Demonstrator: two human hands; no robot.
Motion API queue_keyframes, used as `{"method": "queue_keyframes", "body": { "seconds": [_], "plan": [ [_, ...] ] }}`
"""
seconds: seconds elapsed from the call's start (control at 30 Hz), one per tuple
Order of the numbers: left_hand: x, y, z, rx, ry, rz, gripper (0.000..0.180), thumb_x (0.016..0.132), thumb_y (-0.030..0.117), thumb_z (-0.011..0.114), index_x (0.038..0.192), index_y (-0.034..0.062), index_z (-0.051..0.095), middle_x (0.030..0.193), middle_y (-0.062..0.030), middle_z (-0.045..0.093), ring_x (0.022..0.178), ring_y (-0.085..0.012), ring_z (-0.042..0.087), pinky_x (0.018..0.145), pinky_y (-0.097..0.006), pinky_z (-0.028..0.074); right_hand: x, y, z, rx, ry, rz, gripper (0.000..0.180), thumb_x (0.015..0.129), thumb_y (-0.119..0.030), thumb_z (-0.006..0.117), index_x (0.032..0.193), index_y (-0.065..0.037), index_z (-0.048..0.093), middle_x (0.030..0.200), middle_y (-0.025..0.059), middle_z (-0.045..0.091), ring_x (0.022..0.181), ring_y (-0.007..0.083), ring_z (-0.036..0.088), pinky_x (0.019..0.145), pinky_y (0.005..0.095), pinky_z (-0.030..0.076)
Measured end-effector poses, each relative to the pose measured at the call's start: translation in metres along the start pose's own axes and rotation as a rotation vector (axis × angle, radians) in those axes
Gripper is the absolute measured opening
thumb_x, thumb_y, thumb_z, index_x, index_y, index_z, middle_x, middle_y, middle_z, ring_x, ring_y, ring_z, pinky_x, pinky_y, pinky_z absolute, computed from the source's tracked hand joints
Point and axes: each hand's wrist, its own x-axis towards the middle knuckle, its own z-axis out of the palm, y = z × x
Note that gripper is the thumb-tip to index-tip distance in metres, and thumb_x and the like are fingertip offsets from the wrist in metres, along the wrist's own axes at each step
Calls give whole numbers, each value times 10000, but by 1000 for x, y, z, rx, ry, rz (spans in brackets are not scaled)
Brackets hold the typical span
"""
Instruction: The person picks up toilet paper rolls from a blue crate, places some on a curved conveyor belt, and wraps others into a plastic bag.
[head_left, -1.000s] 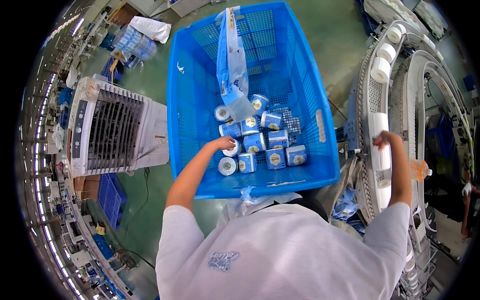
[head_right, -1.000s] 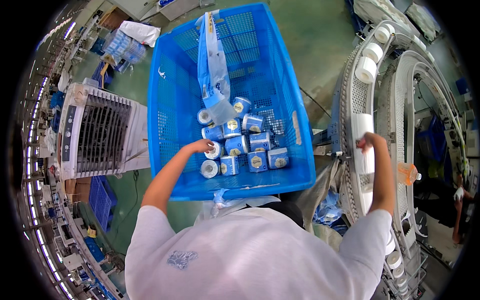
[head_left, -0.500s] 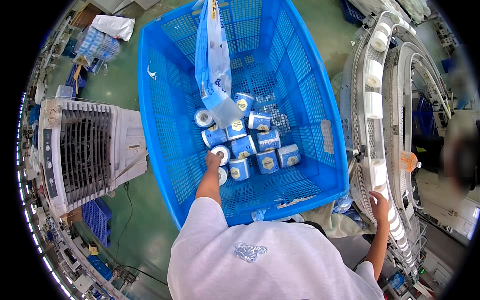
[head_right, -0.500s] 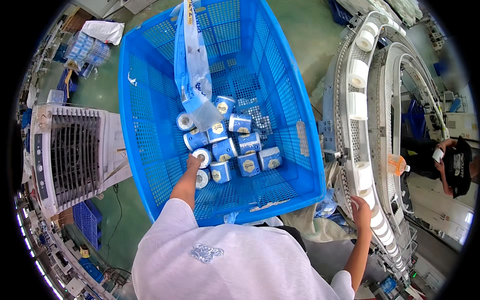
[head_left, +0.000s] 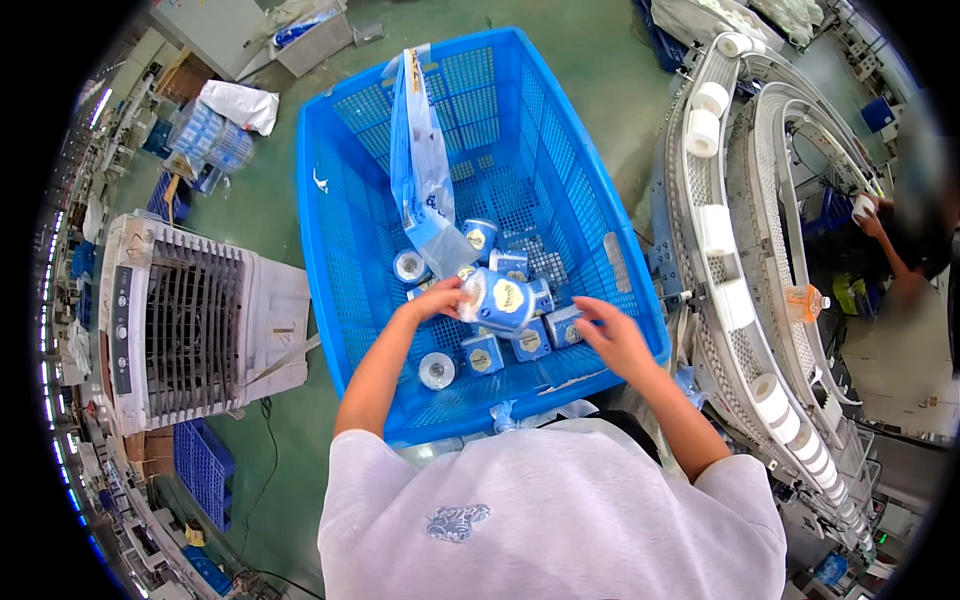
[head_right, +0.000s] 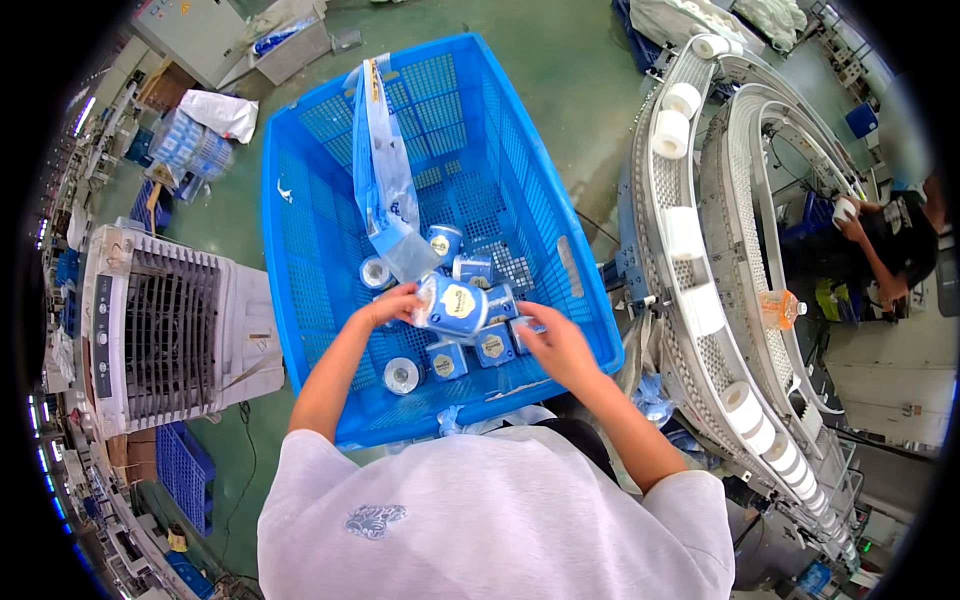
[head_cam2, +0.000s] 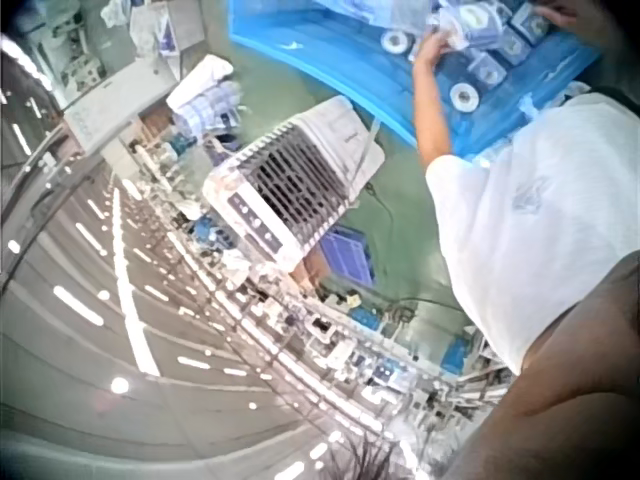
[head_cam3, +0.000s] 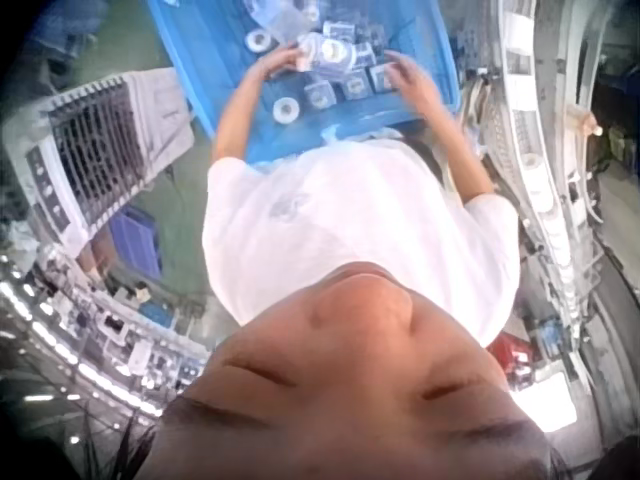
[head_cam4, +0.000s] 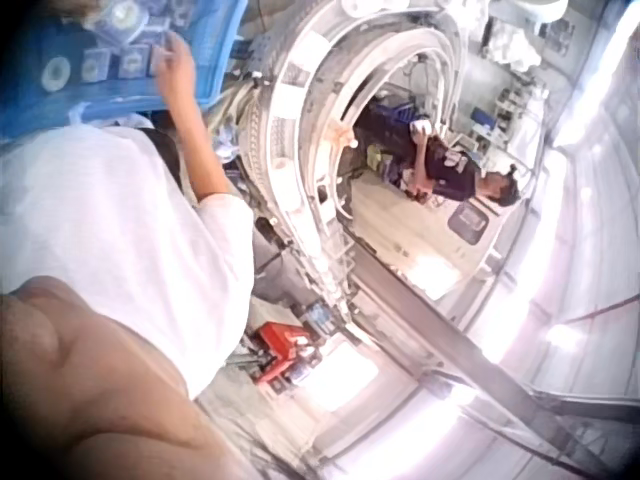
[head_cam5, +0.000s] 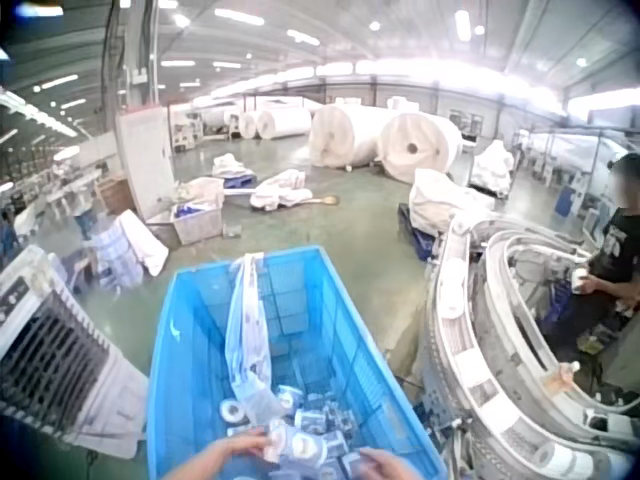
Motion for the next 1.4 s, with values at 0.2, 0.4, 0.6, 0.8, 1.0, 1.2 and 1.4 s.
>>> {"method": "queue_keyframes", "body": {
  "seconds": [0.2, 0.4, 0.6, 0.8, 1.0, 1.2, 1.4],
  "plan": [
    [-71, 76, 143, 187, 379, 437, 386, 739, 128, 612, 1013, 13, 365, 944, -137, 518, 804, -200, 589, 539, -310, 532, 12, -7, 43, -343, 200, -271, 689, 730, -237, 688, 1291, -36, 341, 1346, 247, 302, 1238, 359, 353, 968, 383, 358],
    [-108, 99, 201, 40, 646, 597, 498, 786, 105, 599, 1206, 52, 337, 1044, -173, 530, 836, -226, 606, 549, -299, 548, 3, -38, 23, -275, 300, -386, 638, 641, -159, 683, 1222, -152, 418, 1344, 189, 330, 1210, 394, 365, 896, 421, 430],
    [-121, 115, 220, 38, 754, 703, 616, 801, 49, 552, 1353, 125, 289, 1176, -195, 516, 905, -242, 606, 683, -309, 524, -4, -58, 13, -411, 338, -490, 585, 664, -176, 669, 1202, -160, 440, 1310, 173, 391, 1188, 407, 391, 820, 441, 482],
    [-134, 113, 241, 173, 804, 887, 617, 798, -28, 467, 1367, 81, 256, 1199, -213, 495, 948, -281, 592, 757, -307, 508, -13, -59, 3, -414, 293, -522, 580, 645, -107, 645, 1190, -142, 449, 1339, 153, 375, 1191, 353, 419, 873, 397, 450],
    [-160, 100, 215, 27, 324, 577, 574, 783, -82, 340, 1342, 47, 339, 1112, -196, 550, 806, -196, 627, 706, -281, 520, -3, -36, -45, -43, -52, -283, 560, 685, -87, 596, 1212, -110, 408, 1182, 192, 510, 1065, 375, 508, 866, 391, 435],
    [-162, 94, 171, -92, 425, 578, 346, 878, 195, 450, 1182, 30, 475, 1043, -70, 576, 924, -150, 566, 764, -286, 474, -3, -16, -53, 690, -140, -54, 418, 875, -206, 515, 1219, -13, 375, 1056, 72, 514, 958, 130, 500, 838, 272, 411],
    [-137, 98, 238, -538, 340, 625, 614, 881, 408, 517, 1325, 45, 296, 1245, -84, 448, 1116, -180, 454, 915, -371, 389, -17, -9, -31, 349, 107, -323, 553, 883, -311, 516, 1289, 10, 319, 1108, 130, 521, 1027, 212, 508, 890, 316, 388]
  ]
}}
